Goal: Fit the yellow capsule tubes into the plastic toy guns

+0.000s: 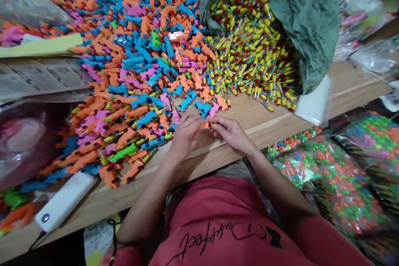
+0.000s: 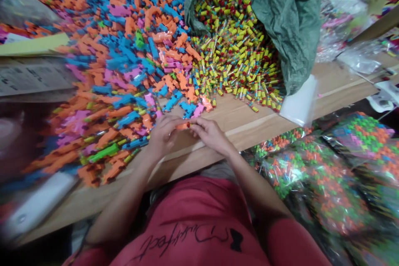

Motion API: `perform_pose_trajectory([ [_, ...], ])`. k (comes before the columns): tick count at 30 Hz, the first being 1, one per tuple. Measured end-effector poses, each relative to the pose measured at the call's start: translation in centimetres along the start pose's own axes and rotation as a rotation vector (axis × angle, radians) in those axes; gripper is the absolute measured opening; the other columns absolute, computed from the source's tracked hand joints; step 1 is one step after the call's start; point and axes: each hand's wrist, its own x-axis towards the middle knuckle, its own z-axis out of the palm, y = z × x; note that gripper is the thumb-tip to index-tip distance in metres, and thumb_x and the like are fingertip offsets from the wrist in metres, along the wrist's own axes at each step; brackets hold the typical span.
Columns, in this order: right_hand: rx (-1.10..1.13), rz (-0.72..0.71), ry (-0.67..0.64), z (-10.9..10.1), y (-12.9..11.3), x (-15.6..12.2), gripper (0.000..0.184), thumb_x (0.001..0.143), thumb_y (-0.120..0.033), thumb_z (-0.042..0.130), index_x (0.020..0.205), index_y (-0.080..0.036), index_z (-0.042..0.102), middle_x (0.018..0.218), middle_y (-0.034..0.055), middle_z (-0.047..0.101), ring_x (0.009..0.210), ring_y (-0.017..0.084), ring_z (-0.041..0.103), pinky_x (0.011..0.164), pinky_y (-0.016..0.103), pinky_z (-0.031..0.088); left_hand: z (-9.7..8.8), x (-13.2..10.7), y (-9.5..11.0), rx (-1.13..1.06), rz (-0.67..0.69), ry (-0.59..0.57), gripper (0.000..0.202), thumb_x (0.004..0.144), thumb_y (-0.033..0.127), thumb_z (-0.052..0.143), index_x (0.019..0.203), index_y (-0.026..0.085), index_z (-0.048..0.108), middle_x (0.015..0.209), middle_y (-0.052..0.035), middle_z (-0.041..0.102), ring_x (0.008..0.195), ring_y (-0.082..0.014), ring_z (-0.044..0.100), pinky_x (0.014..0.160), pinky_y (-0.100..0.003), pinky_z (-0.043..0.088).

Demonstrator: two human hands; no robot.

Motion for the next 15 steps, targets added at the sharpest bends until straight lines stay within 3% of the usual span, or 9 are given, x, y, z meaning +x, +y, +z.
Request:
perform_pose_trajectory([
  [6, -0.184, -0.044, -0.058, -0.7, -0.3, 0.1, 0.026, 0.101, -0.033, 0.053, 0.110, -0.019, 0.072, 0.086, 0.0005, 0.069, 0.080, 0.016, 0.062, 0.074, 0.026, 0.046, -0.5, -0.1, 0.1, 0.045, 0.116, -0.066, 0.036, 0.102, 0.017, 0.049, 0.131, 0.024, 0.070, 0.115, -0.0087, 0.076, 0.108, -0.0238, 0.064, 0.095, -0.040, 0.054],
  [10, -0.144, -0.012, -0.113, -0.6, 0.0, 0.1, 0.029, 0.103, -0.039, 0.051, 0.099, -0.018, 0.071, 0.078, -0.0011, 0.064, 0.073, 0.015, 0.058, 0.070, 0.025, 0.044, -0.5, -0.4, 0.9, 0.059, 0.219, -0.030, 0.038, 0.101, 0.012, 0.048, 0.134, 0.021, 0.066, 0.115, -0.0093, 0.077, 0.106, -0.0233, 0.065, 0.092, -0.038, 0.055],
  [13, -0.118, 0.020, -0.154, -0.1, -0.4, 0.1, 0.032, 0.103, -0.043, 0.053, 0.096, -0.018, 0.071, 0.076, -0.0017, 0.062, 0.068, 0.013, 0.055, 0.066, 0.024, 0.042, -0.3, -0.8, 0.9, 0.046, 0.197, -0.022, 0.039, 0.099, 0.010, 0.048, 0.132, 0.023, 0.066, 0.113, -0.0088, 0.077, 0.103, -0.0241, 0.067, 0.088, -0.039, 0.056],
  [15, -0.133, 0.031, -0.210, -0.3, -0.9, 0.4, 0.033, 0.103, -0.045, 0.055, 0.097, -0.018, 0.073, 0.074, -0.0020, 0.061, 0.063, 0.013, 0.053, 0.062, 0.024, 0.042, -1.1, -1.2, 0.3, 0.029, 0.149, -0.053, 0.040, 0.096, 0.010, 0.049, 0.128, 0.026, 0.067, 0.110, -0.0072, 0.077, 0.098, -0.0240, 0.068, 0.084, -0.039, 0.057],
])
